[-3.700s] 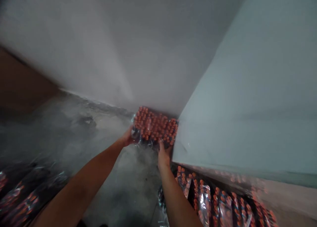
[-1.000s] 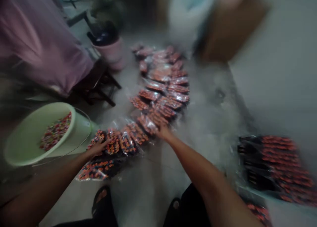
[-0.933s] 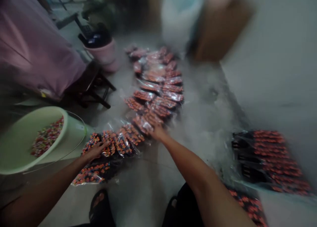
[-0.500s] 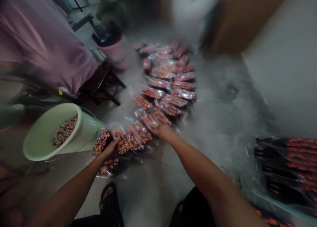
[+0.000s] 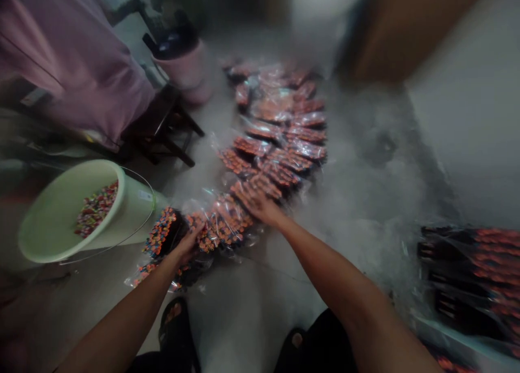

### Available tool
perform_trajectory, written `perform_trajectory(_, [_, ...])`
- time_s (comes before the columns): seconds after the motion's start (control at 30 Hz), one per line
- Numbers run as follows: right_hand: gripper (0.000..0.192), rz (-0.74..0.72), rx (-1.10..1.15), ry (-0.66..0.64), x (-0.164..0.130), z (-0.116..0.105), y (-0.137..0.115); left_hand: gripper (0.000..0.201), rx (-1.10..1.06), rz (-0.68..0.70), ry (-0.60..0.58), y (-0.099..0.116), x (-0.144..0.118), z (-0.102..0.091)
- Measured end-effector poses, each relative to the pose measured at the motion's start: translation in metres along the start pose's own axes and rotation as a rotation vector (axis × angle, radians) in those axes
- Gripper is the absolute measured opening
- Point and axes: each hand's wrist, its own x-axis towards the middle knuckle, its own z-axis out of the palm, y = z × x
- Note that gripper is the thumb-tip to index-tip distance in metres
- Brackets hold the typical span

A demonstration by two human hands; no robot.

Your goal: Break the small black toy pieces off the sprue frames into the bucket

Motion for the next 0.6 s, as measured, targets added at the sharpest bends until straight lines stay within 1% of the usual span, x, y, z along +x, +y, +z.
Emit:
perform_trajectory(0.07, [0.067, -0.046, 0.005, -0.042, -0.005, -0.008, 0.005, 0.070, -0.003, 0.002, -0.017, -0.007, -0.007, 0.003])
perform_trajectory(0.13, [0.062, -0.047, -0.018, -0.079, -0.009, -0.017, 0.009, 0.061, 0.007, -0.004, -0.030, -0.012, -0.010, 0.007])
perform_trajectory(0.27, [0.055, 0.037, -0.054, -0.052, -0.012, -0.030, 0.018, 0.050, 0.070, -0.094, -0.049, -0.015, -0.007, 0.014])
perform_trajectory(0.33, [0.051, 0.054, -0.058, -0.038, -0.013, -0.033, 0.021, 0.047, 0.073, -0.133, -0.076, -0.012, -0.007, 0.015])
perform_trajectory(0.4, [0.049, 0.051, -0.068, -0.021, -0.013, -0.035, 0.021, 0.049, 0.030, -0.157, -0.096, -0.007, -0.009, 0.016])
perform_trajectory(0.5, [0.052, 0.087, -0.171, 0.056, -0.011, -0.040, 0.017, 0.059, -0.079, -0.161, -0.069, -0.001, -0.010, 0.015])
perform_trajectory(0.6, [0.050, 0.217, -0.336, 0.212, -0.005, -0.049, 0.009, 0.067, -0.199, -0.129, -0.048, 0.000, -0.007, 0.016])
